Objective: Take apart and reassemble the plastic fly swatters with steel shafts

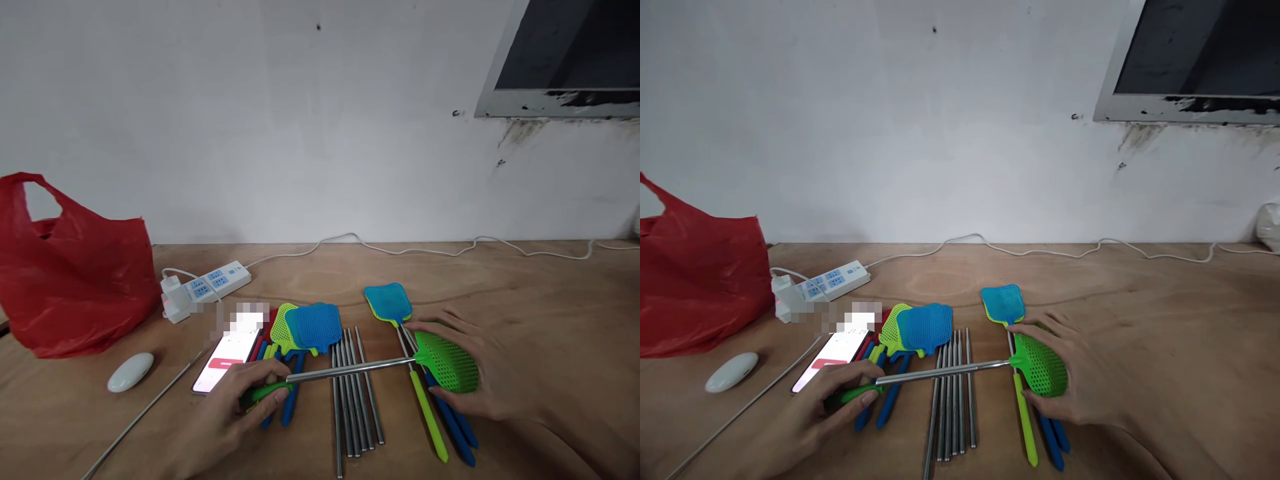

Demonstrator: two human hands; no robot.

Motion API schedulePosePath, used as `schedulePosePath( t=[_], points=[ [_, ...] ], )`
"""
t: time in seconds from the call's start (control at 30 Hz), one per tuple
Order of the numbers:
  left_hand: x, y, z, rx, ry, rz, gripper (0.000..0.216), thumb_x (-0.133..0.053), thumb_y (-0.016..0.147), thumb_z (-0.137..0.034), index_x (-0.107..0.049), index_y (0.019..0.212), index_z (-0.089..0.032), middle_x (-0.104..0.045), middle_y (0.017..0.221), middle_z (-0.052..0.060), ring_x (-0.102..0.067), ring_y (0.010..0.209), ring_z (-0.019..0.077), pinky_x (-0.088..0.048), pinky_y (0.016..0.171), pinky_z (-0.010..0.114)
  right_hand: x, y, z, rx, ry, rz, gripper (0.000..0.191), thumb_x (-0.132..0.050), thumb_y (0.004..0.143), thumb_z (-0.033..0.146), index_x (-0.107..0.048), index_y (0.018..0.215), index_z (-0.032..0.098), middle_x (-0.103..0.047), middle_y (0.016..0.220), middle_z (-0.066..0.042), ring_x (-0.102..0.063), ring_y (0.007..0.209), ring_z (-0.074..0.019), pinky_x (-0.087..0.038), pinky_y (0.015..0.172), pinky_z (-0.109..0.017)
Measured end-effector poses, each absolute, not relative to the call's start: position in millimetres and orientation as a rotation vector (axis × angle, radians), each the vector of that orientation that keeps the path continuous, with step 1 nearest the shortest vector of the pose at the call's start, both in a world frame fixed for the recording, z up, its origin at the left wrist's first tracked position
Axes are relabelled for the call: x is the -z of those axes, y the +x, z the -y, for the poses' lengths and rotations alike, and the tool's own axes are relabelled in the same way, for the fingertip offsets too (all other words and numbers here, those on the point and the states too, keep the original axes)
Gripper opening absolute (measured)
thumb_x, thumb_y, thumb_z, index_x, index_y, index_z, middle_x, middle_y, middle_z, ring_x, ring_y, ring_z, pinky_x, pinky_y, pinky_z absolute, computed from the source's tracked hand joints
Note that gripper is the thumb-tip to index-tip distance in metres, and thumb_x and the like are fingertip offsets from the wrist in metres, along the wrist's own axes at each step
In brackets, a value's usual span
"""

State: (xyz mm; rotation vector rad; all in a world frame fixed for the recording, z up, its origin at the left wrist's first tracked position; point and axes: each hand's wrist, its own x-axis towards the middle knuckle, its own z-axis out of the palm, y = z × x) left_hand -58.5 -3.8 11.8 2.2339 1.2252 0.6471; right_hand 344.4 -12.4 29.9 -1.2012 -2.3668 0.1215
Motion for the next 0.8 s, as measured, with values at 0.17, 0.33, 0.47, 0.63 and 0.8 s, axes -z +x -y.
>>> schedulePosePath(
  t=[0.17,0.33,0.47,0.63,0.8],
  points=[
    [-13,-63,4,-0.64,2.154,-1.197,0.029,-0.047,0.098,-0.049,-0.063,0.109,-0.028,-0.065,0.08,-0.002,-0.06,0.072,0.0159,-0.047,0.065,0.022,-28,347,14,-0.124,-1.184,2.361,0.073,-0.074,0.071,0.035,-0.048,0.139,0.029,-0.06,0.129,-0.01,-0.057,0.114,-0.036,-0.047,0.094,-0.053],
    [-23,-58,10,-0.633,2.114,-1.23,0.029,-0.049,0.098,-0.051,-0.063,0.107,-0.028,-0.063,0.08,-0.003,-0.059,0.075,0.0162,-0.047,0.068,0.024,-29,343,17,-0.146,-1.198,2.346,0.072,-0.073,0.072,0.03,-0.047,0.139,0.029,-0.06,0.128,-0.01,-0.057,0.114,-0.036,-0.047,0.094,-0.054],
    [-30,-55,11,-0.608,2.15,-1.218,0.031,-0.047,0.098,-0.053,-0.065,0.104,-0.028,-0.063,0.077,-0.002,-0.057,0.07,0.0156,-0.046,0.064,0.023,-27,341,16,-0.113,-1.189,2.353,0.072,-0.073,0.072,0.03,-0.046,0.139,0.029,-0.059,0.129,-0.01,-0.056,0.115,-0.0361,-0.045,0.097,-0.056],
    [-37,-55,9,-0.607,2.177,-1.191,0.031,-0.046,0.099,-0.051,-0.065,0.102,-0.027,-0.063,0.073,-0.003,-0.057,0.067,0.0154,-0.046,0.062,0.023,-21,342,15,-0.058,-1.201,2.363,0.076,-0.073,0.072,0.031,-0.044,0.142,0.031,-0.058,0.131,-0.01,-0.055,0.117,-0.0366,-0.041,0.1,-0.058],
    [-38,-48,8,-0.528,2.293,-1.149,0.025,-0.048,0.098,-0.045,-0.065,0.098,-0.026,-0.068,0.082,-0.003,-0.058,0.07,0.0153,-0.044,0.065,0.023,-24,333,17,-0.063,-1.195,2.362,0.079,-0.074,0.068,0.03,-0.046,0.142,0.03,-0.059,0.129,-0.01,-0.057,0.114,-0.0356,-0.042,0.098,-0.057]
  ],
)
